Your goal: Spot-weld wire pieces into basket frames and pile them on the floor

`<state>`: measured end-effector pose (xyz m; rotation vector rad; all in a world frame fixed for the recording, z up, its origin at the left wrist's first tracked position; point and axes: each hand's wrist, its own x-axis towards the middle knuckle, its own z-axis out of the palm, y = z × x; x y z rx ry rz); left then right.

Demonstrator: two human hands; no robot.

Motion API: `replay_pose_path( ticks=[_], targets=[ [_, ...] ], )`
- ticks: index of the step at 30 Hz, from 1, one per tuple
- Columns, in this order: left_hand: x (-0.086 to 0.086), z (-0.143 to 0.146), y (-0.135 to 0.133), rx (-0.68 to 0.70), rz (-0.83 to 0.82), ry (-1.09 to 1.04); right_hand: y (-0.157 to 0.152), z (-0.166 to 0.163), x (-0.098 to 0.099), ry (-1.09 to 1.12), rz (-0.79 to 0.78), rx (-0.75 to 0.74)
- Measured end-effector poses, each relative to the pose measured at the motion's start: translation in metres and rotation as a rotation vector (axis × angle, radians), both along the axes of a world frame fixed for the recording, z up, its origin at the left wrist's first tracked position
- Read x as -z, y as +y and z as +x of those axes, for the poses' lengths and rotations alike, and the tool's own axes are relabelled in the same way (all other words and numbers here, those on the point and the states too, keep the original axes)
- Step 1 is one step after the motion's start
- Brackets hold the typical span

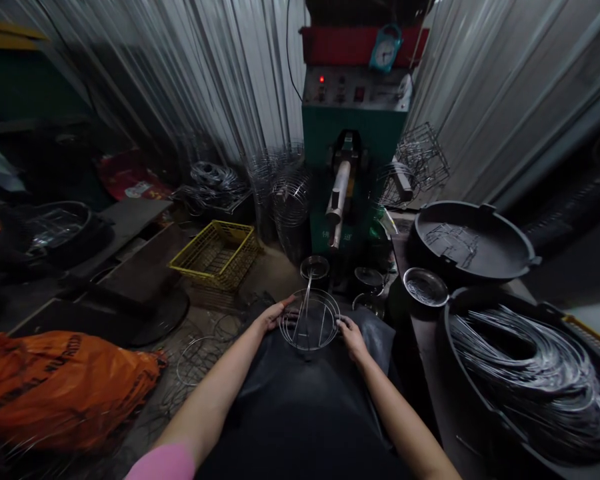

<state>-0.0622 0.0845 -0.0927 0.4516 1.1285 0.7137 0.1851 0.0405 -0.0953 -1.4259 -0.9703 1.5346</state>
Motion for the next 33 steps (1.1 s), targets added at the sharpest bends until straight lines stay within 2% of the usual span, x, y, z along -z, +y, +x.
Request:
replay_pose_path(
  ticks=[19, 26, 33],
  targets=[
    [0.011, 0.004, 0.003, 0.001, 0.034, 0.121, 0.002, 0.002, 0.017, -0.088, 0.049, -0.041],
    [0.016, 0.004, 0.004, 0.017, 0.045, 0.123, 0.002, 0.002, 0.017, -0.04, 0.017, -0.03],
    [0.012, 0.004, 0.001, 0.017, 0.113, 0.113, 0.002, 0.004, 0.021, -0.057, 0.018, -0.057]
  ],
)
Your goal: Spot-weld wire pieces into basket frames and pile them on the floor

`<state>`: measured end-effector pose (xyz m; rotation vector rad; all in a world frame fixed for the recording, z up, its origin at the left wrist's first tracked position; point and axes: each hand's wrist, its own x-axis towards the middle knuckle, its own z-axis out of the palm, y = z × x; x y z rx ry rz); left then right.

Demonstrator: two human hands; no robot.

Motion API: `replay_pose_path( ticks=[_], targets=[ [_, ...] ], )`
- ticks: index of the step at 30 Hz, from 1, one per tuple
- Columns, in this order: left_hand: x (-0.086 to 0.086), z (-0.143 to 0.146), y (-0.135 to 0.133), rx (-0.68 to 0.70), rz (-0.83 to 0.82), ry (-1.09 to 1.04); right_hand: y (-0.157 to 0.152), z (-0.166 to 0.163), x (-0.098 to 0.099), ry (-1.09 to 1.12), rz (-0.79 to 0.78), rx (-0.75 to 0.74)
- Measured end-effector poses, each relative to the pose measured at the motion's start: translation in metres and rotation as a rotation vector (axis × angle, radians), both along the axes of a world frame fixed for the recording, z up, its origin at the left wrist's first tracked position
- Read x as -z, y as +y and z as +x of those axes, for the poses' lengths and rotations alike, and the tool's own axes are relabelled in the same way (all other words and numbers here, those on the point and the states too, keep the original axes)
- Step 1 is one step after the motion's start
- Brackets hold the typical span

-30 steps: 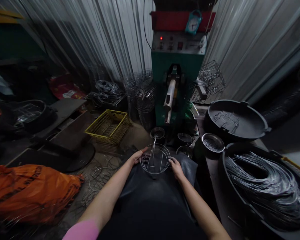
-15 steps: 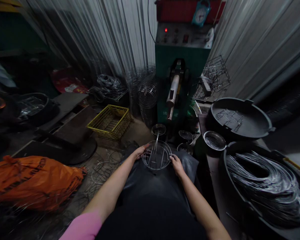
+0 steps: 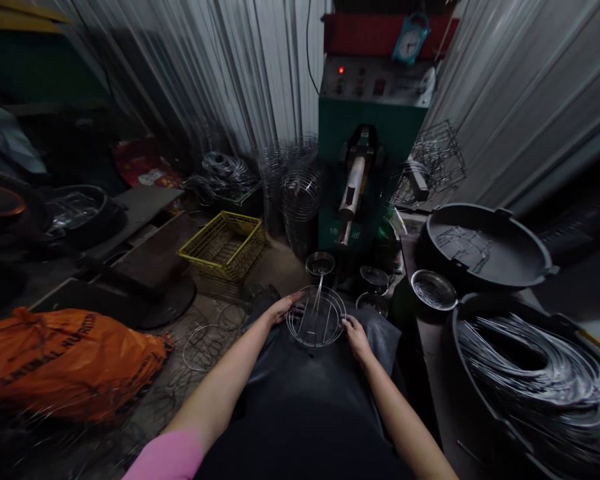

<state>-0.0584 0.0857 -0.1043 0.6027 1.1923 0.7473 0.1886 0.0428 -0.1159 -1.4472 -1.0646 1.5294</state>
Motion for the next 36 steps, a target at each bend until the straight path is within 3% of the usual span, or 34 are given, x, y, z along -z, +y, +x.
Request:
replay_pose_path(
  ticks=[5, 13, 22, 31, 36],
  targets=[
    [-0.007, -0.003, -0.008, -0.039, 0.176, -0.026, 0.0, 0.002, -0.003, -0.056, 0.121, -0.011],
    [-0.012, 0.003, -0.016, -0.056, 0.32, -0.003, -0.007, 0.005, -0.006, 0.084, 0.089, 0.001],
    [-0.047, 0.034, -0.029, -0.02, 0.535, -0.026, -0.033, 0.025, -0.01, 0.231, 0.206, 0.113],
    [-0.046, 0.039, -0.035, -0.012, 0.542, -0.048, -0.051, 0.029, -0.015, 0.213, 0.254, 0.106],
    [-0.038, 0.035, -0.031, -0.065, 0.309, -0.092, -0.048, 0.023, -0.024, 0.163, 0.239, 0.148]
  ],
)
